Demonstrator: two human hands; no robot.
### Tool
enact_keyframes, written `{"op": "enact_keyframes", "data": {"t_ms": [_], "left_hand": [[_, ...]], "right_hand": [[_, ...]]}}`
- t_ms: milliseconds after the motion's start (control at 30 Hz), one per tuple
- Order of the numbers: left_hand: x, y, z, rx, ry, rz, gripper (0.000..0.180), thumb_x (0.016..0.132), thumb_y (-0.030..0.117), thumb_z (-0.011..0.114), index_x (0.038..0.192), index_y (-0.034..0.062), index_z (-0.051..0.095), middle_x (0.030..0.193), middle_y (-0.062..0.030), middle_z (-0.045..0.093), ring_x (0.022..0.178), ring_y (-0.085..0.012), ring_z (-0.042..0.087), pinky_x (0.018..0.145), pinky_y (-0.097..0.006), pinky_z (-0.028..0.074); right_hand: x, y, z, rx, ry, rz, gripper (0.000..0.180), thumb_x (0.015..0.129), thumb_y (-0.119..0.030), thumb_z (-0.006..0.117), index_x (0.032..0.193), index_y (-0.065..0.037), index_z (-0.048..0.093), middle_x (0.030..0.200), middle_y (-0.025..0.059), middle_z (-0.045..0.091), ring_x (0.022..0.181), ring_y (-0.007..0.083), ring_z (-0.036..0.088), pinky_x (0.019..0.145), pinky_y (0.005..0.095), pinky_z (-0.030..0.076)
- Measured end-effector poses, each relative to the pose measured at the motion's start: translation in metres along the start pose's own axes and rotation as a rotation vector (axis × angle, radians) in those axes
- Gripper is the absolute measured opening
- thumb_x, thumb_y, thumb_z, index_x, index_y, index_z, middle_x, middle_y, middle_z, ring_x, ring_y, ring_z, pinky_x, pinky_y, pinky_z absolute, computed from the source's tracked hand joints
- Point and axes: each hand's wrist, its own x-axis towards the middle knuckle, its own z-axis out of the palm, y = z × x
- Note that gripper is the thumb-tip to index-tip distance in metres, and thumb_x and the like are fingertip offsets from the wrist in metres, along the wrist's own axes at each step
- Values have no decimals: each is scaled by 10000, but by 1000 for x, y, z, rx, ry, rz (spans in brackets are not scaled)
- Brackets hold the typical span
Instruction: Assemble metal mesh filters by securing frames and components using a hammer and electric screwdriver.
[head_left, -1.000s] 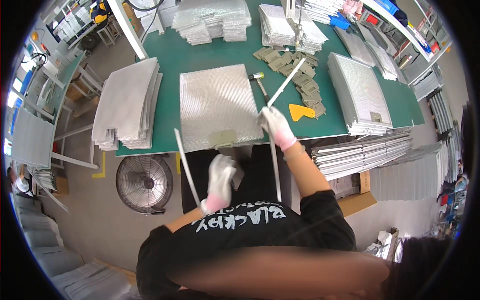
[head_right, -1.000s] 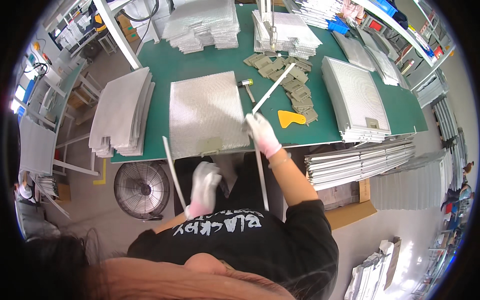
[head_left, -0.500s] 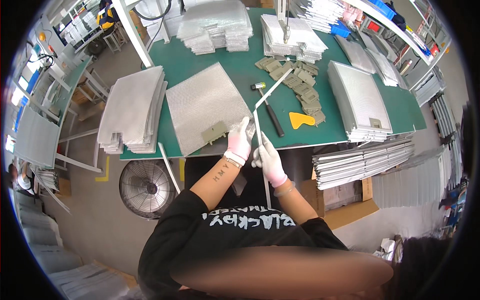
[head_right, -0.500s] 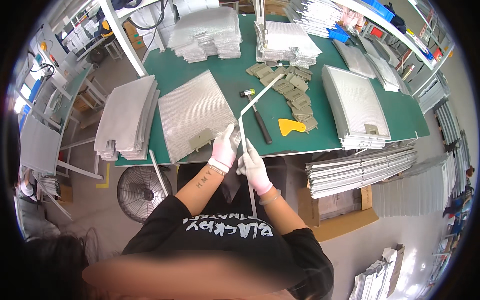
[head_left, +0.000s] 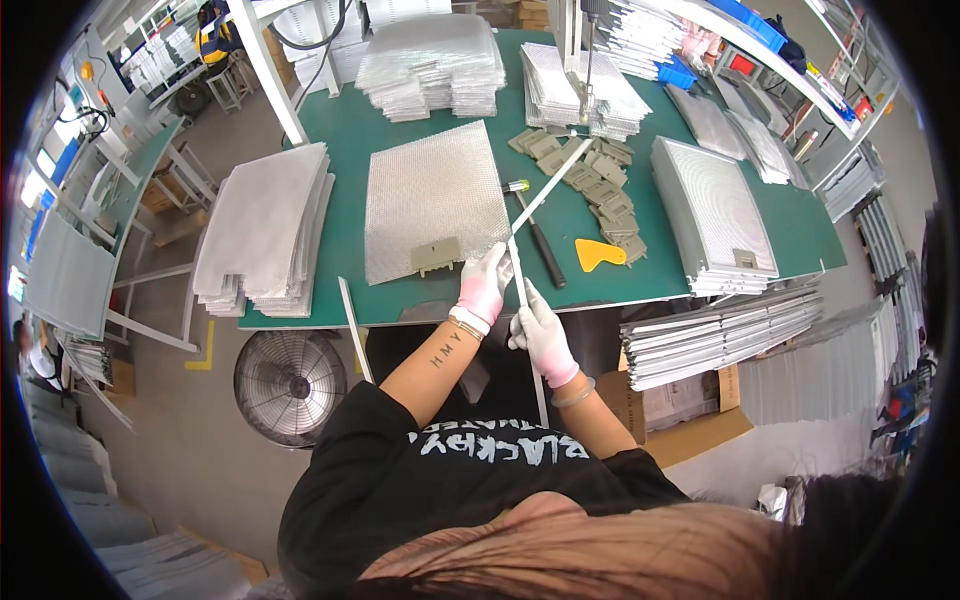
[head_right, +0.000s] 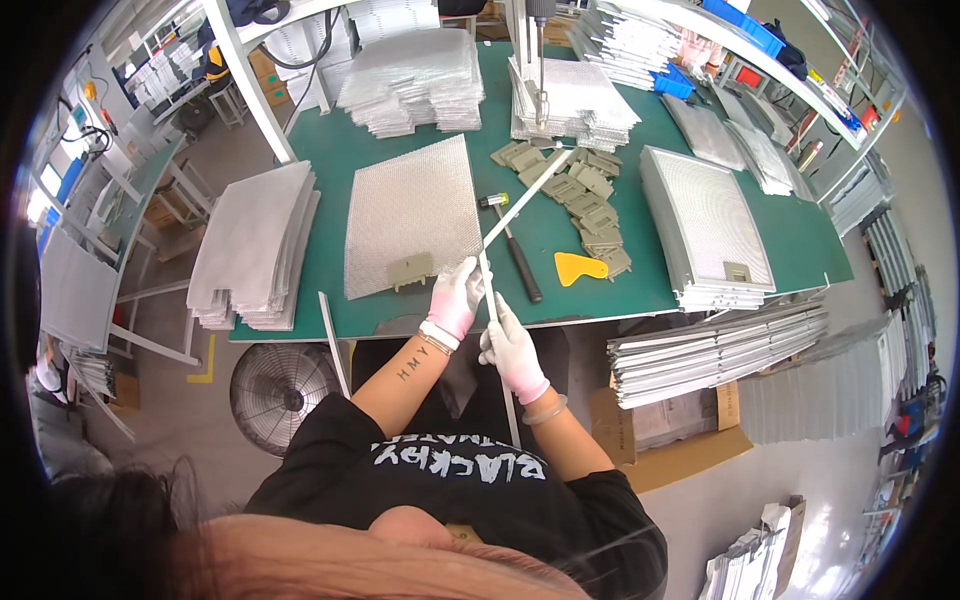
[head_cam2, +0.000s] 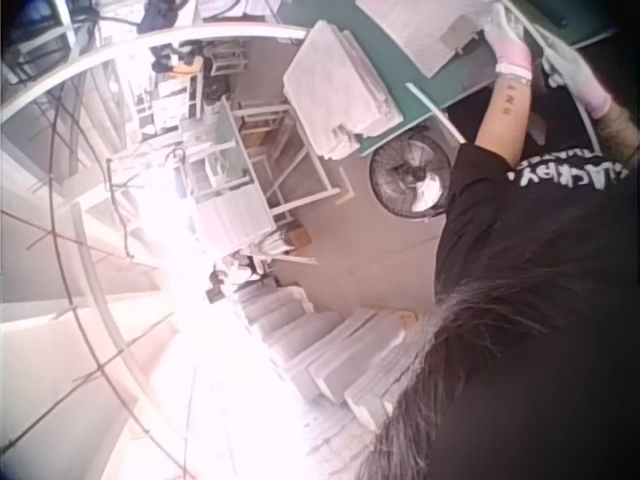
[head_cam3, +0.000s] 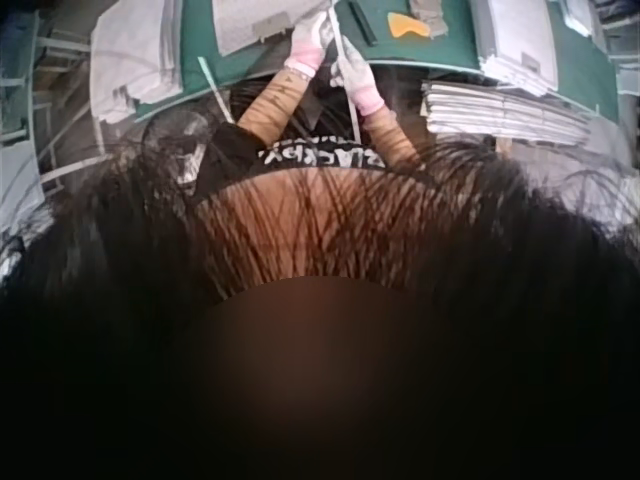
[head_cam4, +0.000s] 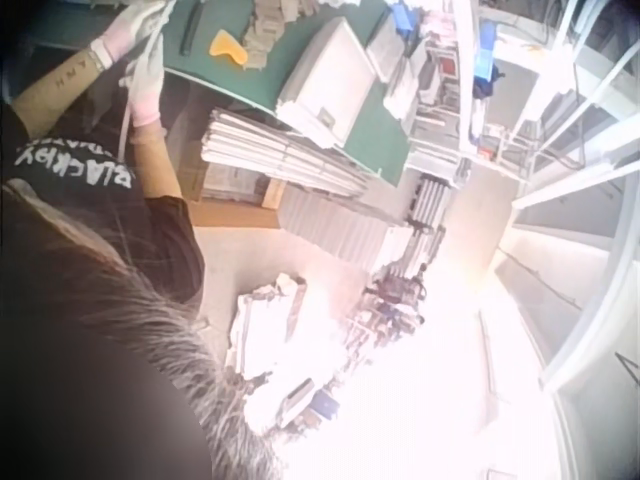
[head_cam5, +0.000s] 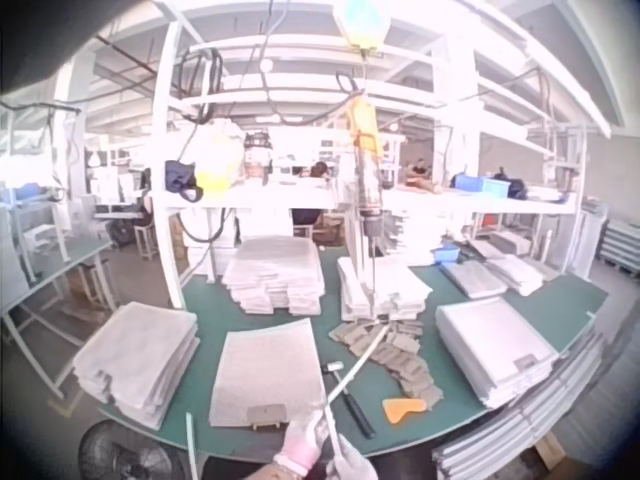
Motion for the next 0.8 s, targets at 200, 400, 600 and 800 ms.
{"op": "enact_keyframes", "data": {"t_ms": [200, 400, 600, 800], "left_hand": [[-5, -2, -10, -11, -29, -125, 141, 959, 116, 602, 1015, -14, 605, 1039, -110, 653, 975, -243, 657, 843, -334, 537], [-91, 35, 4, 200, -211, -268, 428, 1010, 240, 555, 1352, -8, 484, 1335, -134, 558, 1142, -199, 582, 969, -345, 470], [-68, 192, -151, 1820, 302, 864, 475, 1042, 302, 396, 1277, -81, 550, 1324, -266, 548, 1237, -418, 511, 1082, -429, 392], [-77, 209, -98, 696, -268, 170, 687, 990, 159, 513, 1546, -34, 159, 1522, -158, 381, 1434, -227, 323, 1211, -338, 192]], "right_hand": [[56, -26, -10, -172, -61, -26, 524, 1017, -141, 457, 1514, -37, 327, 748, 47, 573, 496, 84, 498, 483, 233, 457], [116, -35, -18, -332, -14, 19, 400, 911, -202, 659, 1225, 19, 545, 812, 31, 591, 575, 87, 533, 532, 257, 501], [109, -36, -7, 5, -202, 152, 106, 928, -70, 554, 1007, -39, 490, 706, 3, 451, 510, 98, 396, 556, 300, 433], [96, -31, -7, -39, -210, 81, 157, 942, -89, 554, 1086, -42, 510, 727, -10, 446, 534, 87, 398, 571, 291, 435]]}}
